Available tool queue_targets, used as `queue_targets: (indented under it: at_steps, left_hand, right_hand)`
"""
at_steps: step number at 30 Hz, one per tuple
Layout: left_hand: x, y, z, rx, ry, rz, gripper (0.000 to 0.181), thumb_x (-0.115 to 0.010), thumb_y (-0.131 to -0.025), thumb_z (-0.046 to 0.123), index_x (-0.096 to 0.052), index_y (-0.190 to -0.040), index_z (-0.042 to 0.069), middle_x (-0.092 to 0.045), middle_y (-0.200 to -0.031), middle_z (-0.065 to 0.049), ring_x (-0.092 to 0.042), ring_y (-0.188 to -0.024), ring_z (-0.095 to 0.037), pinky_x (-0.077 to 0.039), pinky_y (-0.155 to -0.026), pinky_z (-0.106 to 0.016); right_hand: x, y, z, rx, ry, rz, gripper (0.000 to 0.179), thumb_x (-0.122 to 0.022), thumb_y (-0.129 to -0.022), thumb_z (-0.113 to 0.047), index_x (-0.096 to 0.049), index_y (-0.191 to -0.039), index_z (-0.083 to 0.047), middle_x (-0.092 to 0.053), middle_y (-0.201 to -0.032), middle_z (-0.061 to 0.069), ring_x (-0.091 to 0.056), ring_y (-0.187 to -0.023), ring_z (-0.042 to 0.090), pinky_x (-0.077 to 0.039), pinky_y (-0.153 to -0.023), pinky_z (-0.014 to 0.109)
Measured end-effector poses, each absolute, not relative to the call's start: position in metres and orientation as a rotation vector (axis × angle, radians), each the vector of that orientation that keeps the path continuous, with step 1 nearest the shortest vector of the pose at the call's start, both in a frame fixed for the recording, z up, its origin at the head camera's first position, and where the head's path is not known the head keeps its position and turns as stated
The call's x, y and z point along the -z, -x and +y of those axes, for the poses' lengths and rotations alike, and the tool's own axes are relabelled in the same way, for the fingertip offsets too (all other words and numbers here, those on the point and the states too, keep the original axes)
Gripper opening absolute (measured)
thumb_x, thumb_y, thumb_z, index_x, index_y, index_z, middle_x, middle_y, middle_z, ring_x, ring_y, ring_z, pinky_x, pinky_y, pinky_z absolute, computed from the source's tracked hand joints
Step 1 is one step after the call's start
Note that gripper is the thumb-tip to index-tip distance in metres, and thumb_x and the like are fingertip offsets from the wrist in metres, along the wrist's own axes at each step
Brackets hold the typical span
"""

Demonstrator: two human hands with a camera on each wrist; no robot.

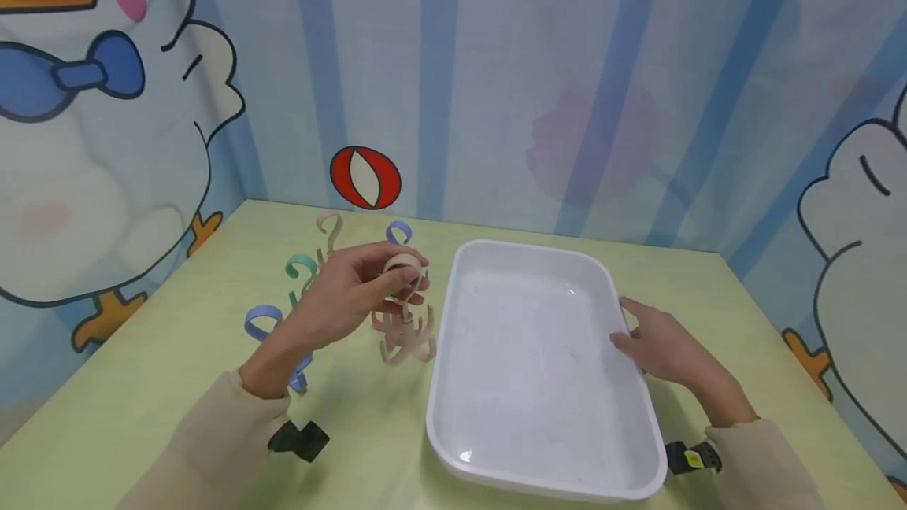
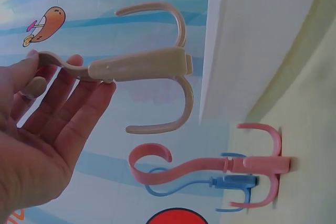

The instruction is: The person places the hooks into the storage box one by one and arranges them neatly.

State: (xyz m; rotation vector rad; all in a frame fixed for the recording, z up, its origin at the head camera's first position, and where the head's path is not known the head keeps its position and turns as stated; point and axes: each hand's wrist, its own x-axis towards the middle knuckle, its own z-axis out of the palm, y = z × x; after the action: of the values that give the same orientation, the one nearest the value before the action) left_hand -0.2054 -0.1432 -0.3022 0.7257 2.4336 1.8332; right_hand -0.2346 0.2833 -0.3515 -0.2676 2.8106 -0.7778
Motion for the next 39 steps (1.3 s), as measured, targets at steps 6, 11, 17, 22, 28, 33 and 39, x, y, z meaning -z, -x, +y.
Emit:
queue_targets:
  at_steps: [6, 11, 17, 22, 28, 33, 39]
  left_hand:
    - [0.297, 0.209, -0.131, -1.867, -0.693, 2.41, 0.026, -0.066, -0.106, 0.016, -0.069, -0.13, 0.007, -0.076, -0.109, -0.016, -0.079, -0.096, -0.03, -0.066, -0.083, -0.039]
    - [0.296, 0.214, -0.121, -1.923, -0.735, 2.325, 0.027, -0.065, -0.106, 0.012, -0.067, -0.131, 0.001, -0.073, -0.113, -0.025, -0.079, -0.096, -0.029, -0.066, -0.085, -0.042]
    - [0.296, 0.219, -0.108, -1.928, -0.775, 2.291, 0.026, -0.065, -0.106, 0.012, -0.068, -0.13, 0.002, -0.075, -0.111, -0.018, -0.079, -0.095, -0.025, -0.066, -0.086, -0.044]
    - [0.295, 0.226, -0.097, -1.912, -0.792, 2.288, 0.025, -0.064, -0.106, 0.012, -0.069, -0.13, 0.006, -0.075, -0.113, -0.017, -0.079, -0.096, -0.025, -0.066, -0.085, -0.042]
    - [0.293, 0.233, -0.085, -1.898, -0.798, 2.279, 0.024, -0.064, -0.107, 0.013, -0.07, -0.129, 0.007, -0.075, -0.112, -0.016, -0.078, -0.096, -0.024, -0.066, -0.083, -0.04]
    - [0.289, 0.238, -0.075, -1.853, -0.828, 2.301, 0.023, -0.066, -0.106, 0.016, -0.071, -0.126, 0.008, -0.075, -0.112, -0.013, -0.076, -0.095, -0.022, -0.066, -0.082, -0.039]
    - [0.281, 0.242, -0.063, -1.818, -0.888, 2.311, 0.018, -0.066, -0.106, 0.022, -0.072, -0.119, 0.012, -0.072, -0.107, -0.009, -0.071, -0.091, -0.023, -0.066, -0.084, -0.038]
  right_hand:
    - [0.352, 0.235, 0.284, 0.772, 0.288, 2.822, 0.075, -0.06, -0.107, -0.018, -0.019, -0.163, 0.011, -0.072, -0.119, 0.03, -0.076, -0.088, 0.025, -0.063, -0.068, 0.039]
    - [0.35, 0.236, 0.284, 0.772, 0.292, 2.823, 0.075, -0.06, -0.107, -0.018, -0.019, -0.163, 0.011, -0.072, -0.12, 0.03, -0.077, -0.091, 0.027, -0.063, -0.067, 0.038]
    - [0.351, 0.236, 0.283, 0.763, 0.281, 2.826, 0.075, -0.06, -0.107, -0.017, -0.019, -0.163, 0.011, -0.069, -0.126, 0.033, -0.078, -0.097, 0.034, -0.065, -0.071, 0.041]
    - [0.351, 0.236, 0.283, 0.766, 0.287, 2.832, 0.075, -0.061, -0.107, -0.017, -0.019, -0.163, 0.011, -0.07, -0.124, 0.033, -0.078, -0.095, 0.033, -0.065, -0.07, 0.042]
    - [0.352, 0.235, 0.282, 0.771, 0.295, 2.834, 0.074, -0.061, -0.107, -0.017, -0.022, -0.163, 0.009, -0.067, -0.13, 0.035, -0.078, -0.099, 0.036, -0.066, -0.073, 0.044]
    - [0.353, 0.235, 0.281, 0.759, 0.29, 2.841, 0.074, -0.062, -0.106, -0.017, -0.022, -0.163, 0.009, -0.066, -0.131, 0.035, -0.077, -0.1, 0.038, -0.066, -0.074, 0.046]
    - [0.353, 0.235, 0.281, 0.754, 0.287, 2.846, 0.074, -0.062, -0.106, -0.017, -0.023, -0.163, 0.009, -0.067, -0.129, 0.035, -0.078, -0.098, 0.037, -0.066, -0.074, 0.046]
